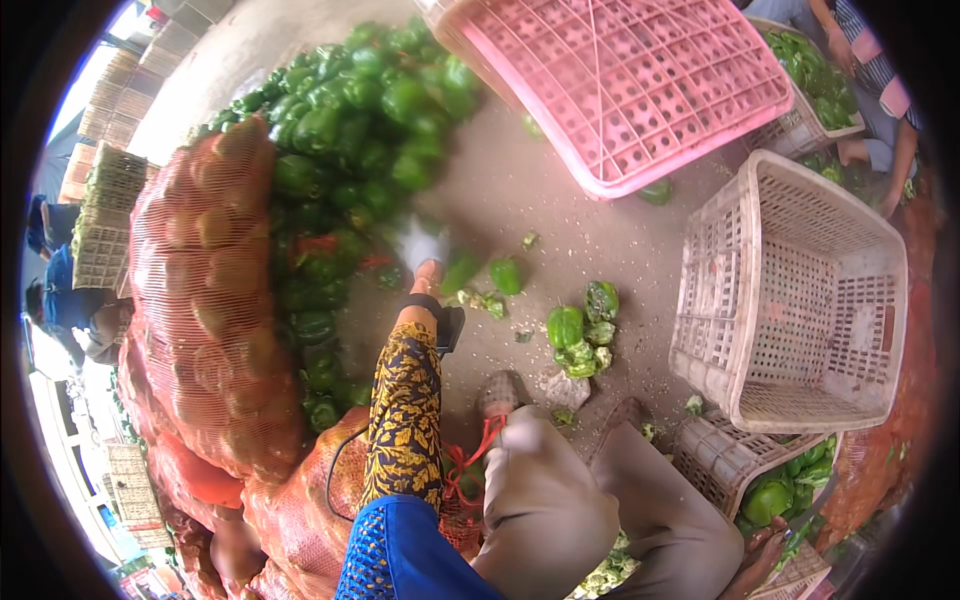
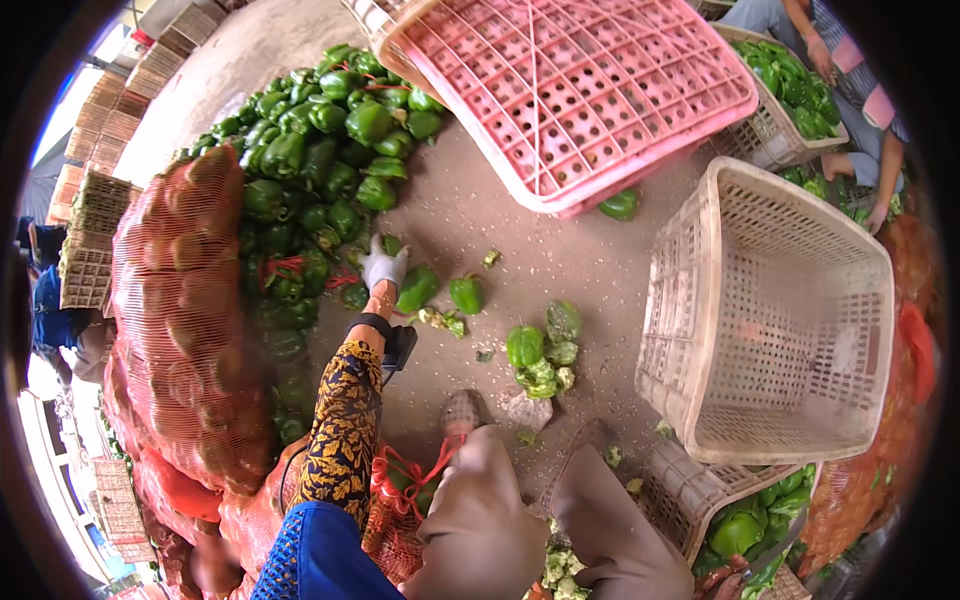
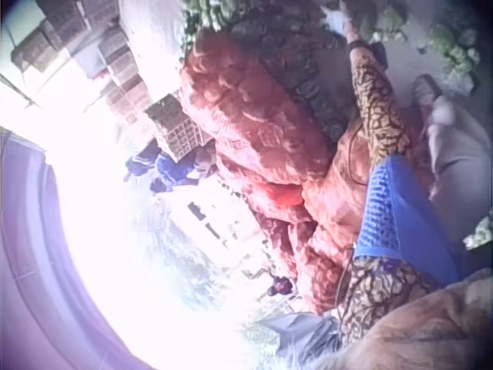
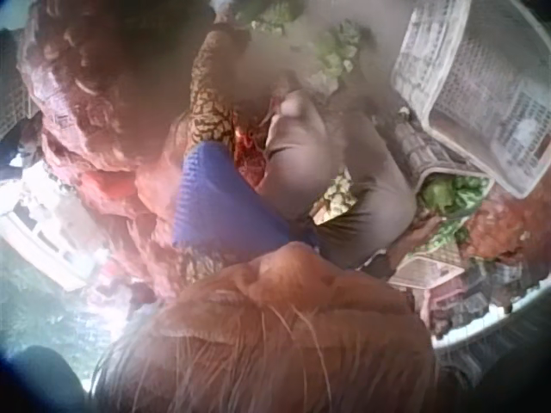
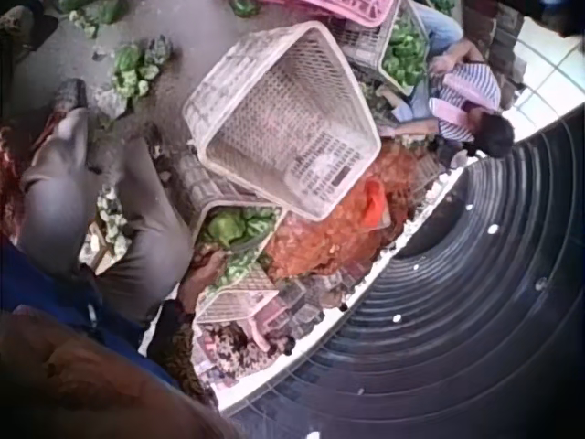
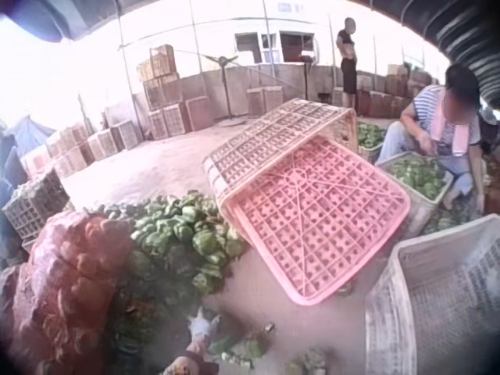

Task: The person trims the stems of green bell peppers using a knife, places the trimmed peppers into a basket, and reaches for more peppers from a large mesh bag on the floor.

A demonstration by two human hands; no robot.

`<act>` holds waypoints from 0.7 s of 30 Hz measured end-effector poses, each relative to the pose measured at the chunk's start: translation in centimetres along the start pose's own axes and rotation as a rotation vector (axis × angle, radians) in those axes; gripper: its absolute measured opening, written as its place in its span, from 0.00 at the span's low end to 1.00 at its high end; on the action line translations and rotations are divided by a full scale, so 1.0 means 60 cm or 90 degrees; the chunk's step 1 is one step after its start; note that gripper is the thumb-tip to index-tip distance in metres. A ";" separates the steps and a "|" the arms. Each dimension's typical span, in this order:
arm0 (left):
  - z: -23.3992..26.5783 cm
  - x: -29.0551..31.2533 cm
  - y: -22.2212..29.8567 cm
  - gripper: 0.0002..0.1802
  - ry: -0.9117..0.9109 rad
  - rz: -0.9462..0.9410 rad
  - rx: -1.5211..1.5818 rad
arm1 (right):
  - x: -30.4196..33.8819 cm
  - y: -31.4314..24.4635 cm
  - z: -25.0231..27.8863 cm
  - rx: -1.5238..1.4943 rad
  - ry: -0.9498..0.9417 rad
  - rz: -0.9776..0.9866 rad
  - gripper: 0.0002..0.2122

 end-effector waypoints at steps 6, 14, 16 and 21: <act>-0.017 0.110 0.001 0.30 -0.010 -0.087 0.248 | -0.031 0.060 0.039 0.038 0.070 0.017 0.20; 0.012 0.403 0.065 0.29 -0.497 -0.035 0.757 | 0.033 0.024 0.071 -0.186 -0.041 0.015 0.11; 0.078 0.433 0.129 0.28 -0.714 0.004 0.747 | 0.053 0.014 0.099 -0.184 -0.045 0.022 0.10; 0.327 0.590 0.354 0.26 -1.208 -0.154 0.728 | 0.086 -0.009 0.106 -0.268 -0.154 0.045 0.07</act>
Point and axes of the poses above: each hand's wrist, its own x-axis away from the middle knuckle, its own z-axis out of the back of the hand, y = z × x, the point moved 7 cm from there along -x, towards the middle knuckle, and after that the axes turned 1 degree about z, right-handed, at the moved point
